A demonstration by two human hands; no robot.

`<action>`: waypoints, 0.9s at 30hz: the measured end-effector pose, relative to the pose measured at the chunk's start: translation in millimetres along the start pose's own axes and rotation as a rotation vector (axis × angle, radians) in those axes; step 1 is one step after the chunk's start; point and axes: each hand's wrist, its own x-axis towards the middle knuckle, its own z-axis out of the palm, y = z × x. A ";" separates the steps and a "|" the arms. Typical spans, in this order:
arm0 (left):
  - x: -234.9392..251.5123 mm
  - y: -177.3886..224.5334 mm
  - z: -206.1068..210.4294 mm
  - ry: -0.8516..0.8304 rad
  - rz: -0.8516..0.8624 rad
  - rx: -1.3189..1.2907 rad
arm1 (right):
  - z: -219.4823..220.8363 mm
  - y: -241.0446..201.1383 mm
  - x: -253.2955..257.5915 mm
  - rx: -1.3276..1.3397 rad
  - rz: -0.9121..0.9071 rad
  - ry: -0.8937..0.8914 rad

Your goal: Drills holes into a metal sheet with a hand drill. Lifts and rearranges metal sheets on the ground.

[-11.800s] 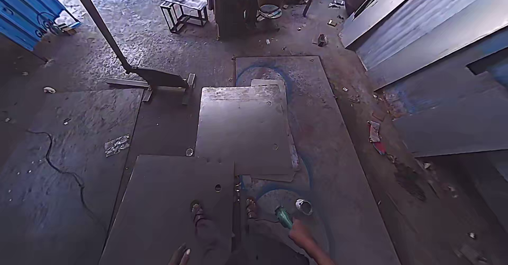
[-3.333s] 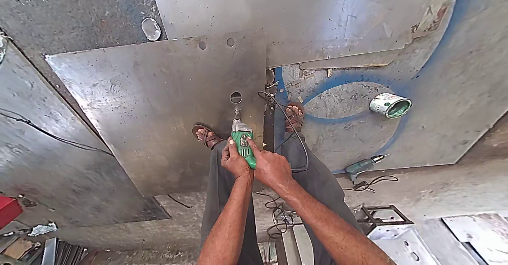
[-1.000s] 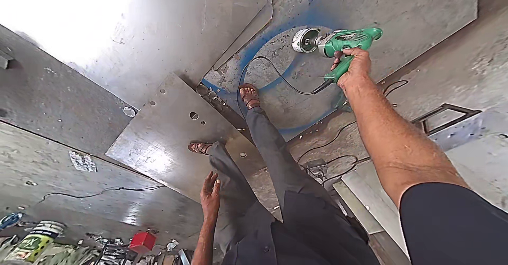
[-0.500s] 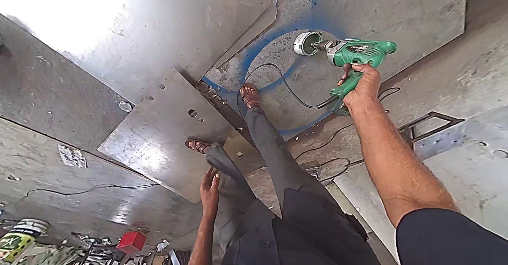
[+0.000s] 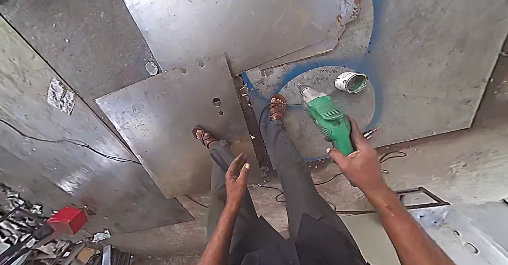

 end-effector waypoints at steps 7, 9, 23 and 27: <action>42.9 -14.1 -15.4 0.132 -0.061 -0.392 | 188.7 -83.0 9.4 -0.429 -0.258 -0.340; 64.6 -26.4 -29.0 0.218 -0.089 -0.555 | 240.6 -87.0 7.7 -0.511 -0.343 -0.427; 108.9 -96.6 -65.9 0.544 -0.243 -0.753 | 352.6 -48.2 -14.5 -0.587 -0.524 -0.497; 105.0 -98.5 -62.6 0.534 -0.243 -0.755 | 345.8 -49.7 -16.2 -0.594 -0.534 -0.484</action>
